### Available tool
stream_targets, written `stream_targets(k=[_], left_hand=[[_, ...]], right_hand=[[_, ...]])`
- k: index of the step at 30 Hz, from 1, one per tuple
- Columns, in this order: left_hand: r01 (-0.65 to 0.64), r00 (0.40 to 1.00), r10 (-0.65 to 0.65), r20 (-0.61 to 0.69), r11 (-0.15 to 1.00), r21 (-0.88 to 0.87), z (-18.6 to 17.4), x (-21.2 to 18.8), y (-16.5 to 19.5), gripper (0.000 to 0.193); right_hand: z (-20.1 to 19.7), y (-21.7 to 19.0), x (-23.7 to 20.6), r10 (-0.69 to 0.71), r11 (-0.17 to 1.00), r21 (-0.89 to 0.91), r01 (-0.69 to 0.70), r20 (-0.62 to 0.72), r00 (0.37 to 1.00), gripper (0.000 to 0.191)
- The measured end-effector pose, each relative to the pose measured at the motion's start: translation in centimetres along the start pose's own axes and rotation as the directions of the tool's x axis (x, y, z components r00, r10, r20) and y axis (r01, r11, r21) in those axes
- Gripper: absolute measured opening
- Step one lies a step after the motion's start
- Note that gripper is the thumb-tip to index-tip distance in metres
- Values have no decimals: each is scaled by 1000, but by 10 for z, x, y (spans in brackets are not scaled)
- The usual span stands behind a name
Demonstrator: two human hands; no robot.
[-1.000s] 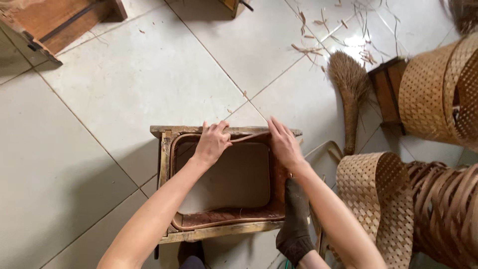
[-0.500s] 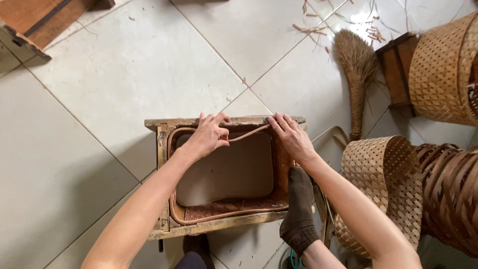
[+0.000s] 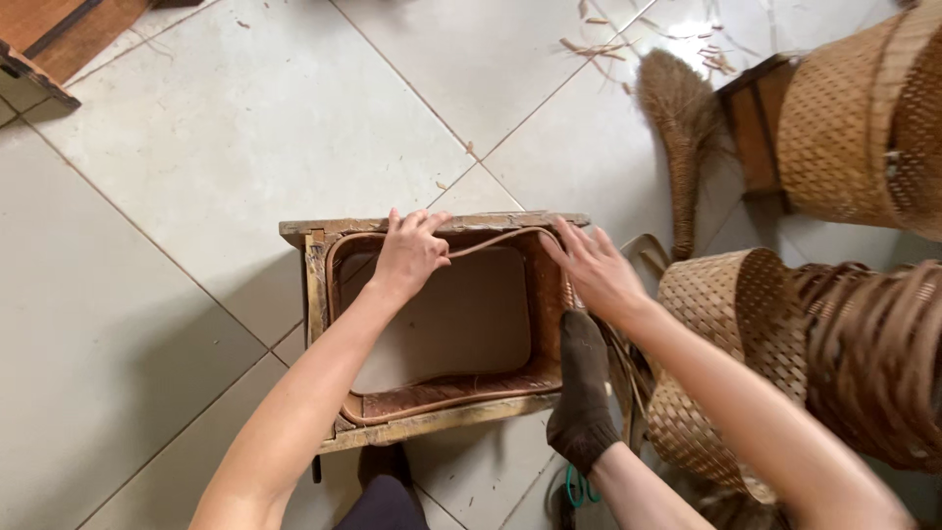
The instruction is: The person sits on the workshop floor assembling a woven bamboo basket on a wooden frame. They position a curved woven rim around the frame, trim and tuck bamboo strips with scissors, weave thin strips along the edge, and fit a large woven bamboo panel around the basket body.
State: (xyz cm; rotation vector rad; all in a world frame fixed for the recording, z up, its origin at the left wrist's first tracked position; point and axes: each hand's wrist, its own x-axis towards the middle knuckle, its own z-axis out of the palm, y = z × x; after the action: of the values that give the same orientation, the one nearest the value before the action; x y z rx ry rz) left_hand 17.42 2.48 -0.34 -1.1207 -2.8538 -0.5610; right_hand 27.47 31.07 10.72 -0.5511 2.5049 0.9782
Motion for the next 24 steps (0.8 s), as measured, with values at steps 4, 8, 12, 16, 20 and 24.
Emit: stream_targets(k=[4,8,12,16,20,24], left_hand=[[23,1000,-24,12,1000,4,-1,3,2,18],[22,999,-25,-35,998,-61,-6,4,3,18],[38,999,-39,-21,998,-48,-10,9,3,20],[25,998,-26,-63,999,-25,-6,10,2,21],[17,998,-18,-67,1000,-20,-1,2,-1,19],[32,998,-32,-61,999,-9,-2,-1,-5,18]], right_hand=[[-19,33,-121,-6,941,338,14,-26,1000,58],[-12,16,-193,-57,979,200,42,70,996,67],[21,-53,-177,-76,823,558,106,-77,994,62],[67,-112,-126,-39,795,564,225,-321,946,44],[84,-116,-115,-112,801,547,244,-264,958,32],[66,-71,-71,72,565,763,316,-427,901,44]])
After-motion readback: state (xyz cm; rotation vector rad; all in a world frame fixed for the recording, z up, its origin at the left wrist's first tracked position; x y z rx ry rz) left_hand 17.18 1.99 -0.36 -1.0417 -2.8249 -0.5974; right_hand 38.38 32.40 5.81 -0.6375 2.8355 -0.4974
